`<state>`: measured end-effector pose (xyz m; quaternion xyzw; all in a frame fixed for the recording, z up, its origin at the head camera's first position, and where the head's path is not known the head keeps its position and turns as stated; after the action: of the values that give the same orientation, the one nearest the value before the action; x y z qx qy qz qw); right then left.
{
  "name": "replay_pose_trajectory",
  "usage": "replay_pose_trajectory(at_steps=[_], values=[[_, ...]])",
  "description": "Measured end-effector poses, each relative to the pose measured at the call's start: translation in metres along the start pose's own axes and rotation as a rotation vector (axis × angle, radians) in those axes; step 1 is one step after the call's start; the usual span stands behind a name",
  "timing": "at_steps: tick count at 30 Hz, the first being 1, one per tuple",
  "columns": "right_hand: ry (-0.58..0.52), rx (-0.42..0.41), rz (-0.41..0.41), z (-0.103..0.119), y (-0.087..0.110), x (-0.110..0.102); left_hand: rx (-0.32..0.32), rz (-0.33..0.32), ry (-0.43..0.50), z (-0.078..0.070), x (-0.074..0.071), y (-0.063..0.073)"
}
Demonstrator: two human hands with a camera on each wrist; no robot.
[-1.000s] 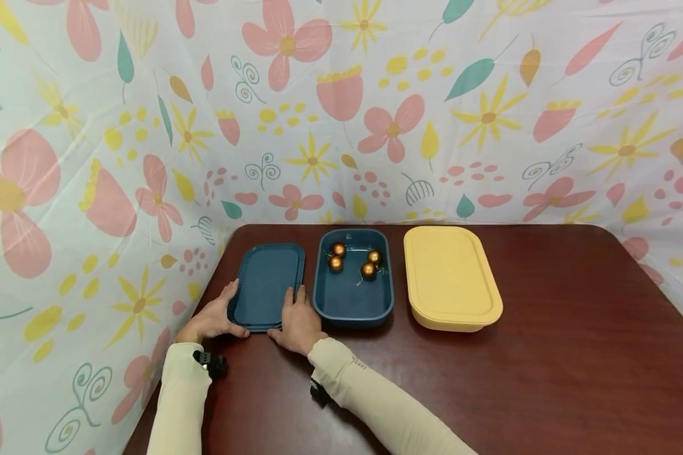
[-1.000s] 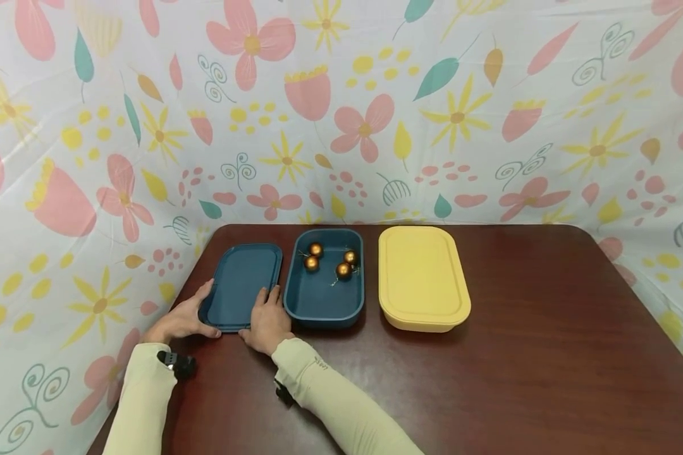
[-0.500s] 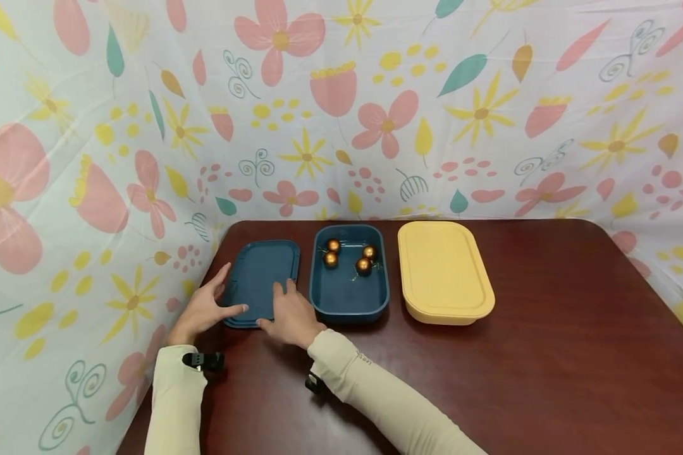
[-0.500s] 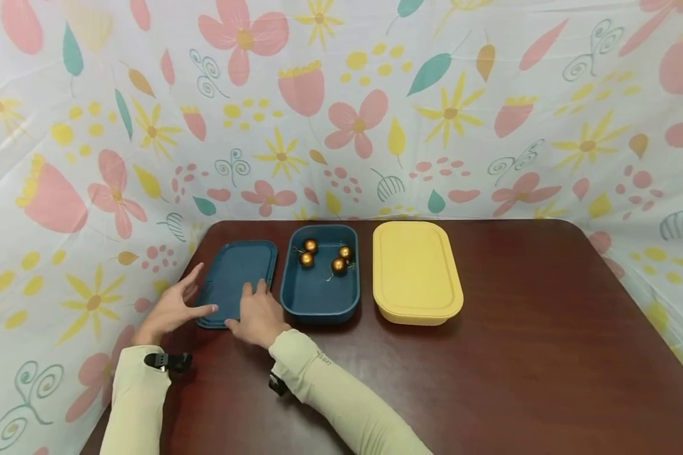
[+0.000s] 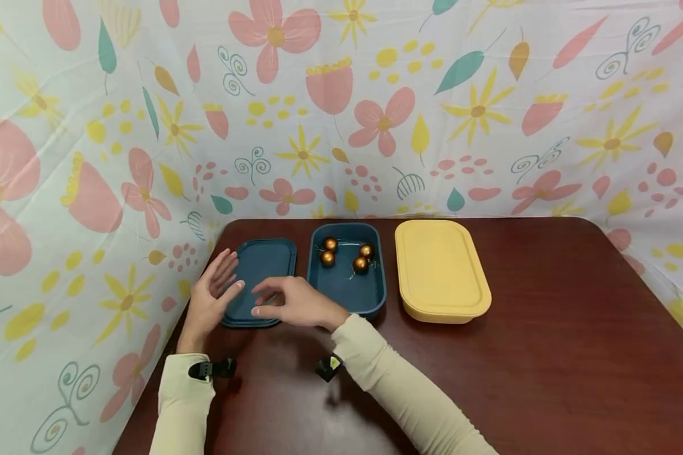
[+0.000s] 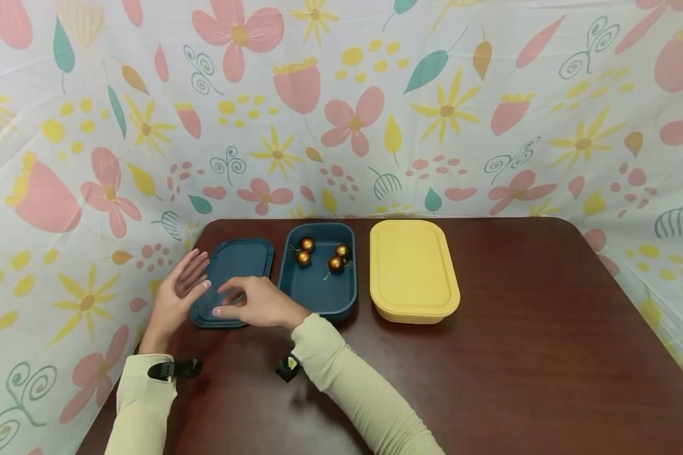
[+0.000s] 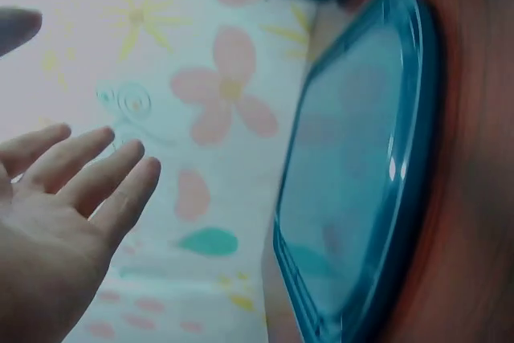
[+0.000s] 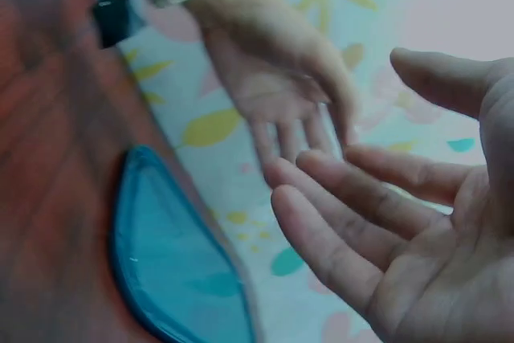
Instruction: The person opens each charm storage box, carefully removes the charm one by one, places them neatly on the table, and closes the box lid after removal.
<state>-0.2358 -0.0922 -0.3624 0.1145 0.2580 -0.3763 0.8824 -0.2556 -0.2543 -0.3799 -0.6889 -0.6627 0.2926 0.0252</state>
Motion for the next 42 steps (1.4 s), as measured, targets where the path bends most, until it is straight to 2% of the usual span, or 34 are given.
replay_pose_trajectory(at_steps=[3, 8, 15, 18, 24, 34, 42], values=[[-0.038, -0.078, -0.016, 0.009, 0.013, -0.019, 0.07, -0.025, 0.036, -0.015, 0.013, 0.0], [-0.102, -0.173, -0.073, 0.013, 0.031, -0.043, 0.155, -0.014, 0.051, -0.037, 0.04, -0.002], [-0.182, -0.303, -0.155, 0.015, 0.061, -0.07, 0.214, 0.031, 0.01, -0.066, 0.081, -0.004], [-0.209, -0.34, -0.19, 0.016, 0.073, -0.082, 0.237, 0.048, 0.027, -0.077, 0.097, -0.007], [-0.19, -0.352, -0.289, 0.008, 0.099, -0.104, 0.289, 0.076, 0.044, -0.092, 0.126, -0.013], [-0.141, -0.306, -0.426, -0.021, 0.129, -0.134, 0.32, 0.13, 0.072, -0.108, 0.174, -0.02], [-0.11, -0.301, -0.496, -0.032, 0.152, -0.153, 0.28, 0.21, 0.072, -0.113, 0.212, -0.025]])
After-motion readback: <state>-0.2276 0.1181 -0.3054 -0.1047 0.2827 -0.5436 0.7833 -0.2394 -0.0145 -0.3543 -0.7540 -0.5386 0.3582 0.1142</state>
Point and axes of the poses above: each hand's wrist, its own y-axis away from the middle knuckle, its own x-axis out of the palm, z = x × y, the point moved 9 cm from there along -y, towards the middle knuckle, and after that the axes turned 5 degrees about x, right-handed, at the moved point
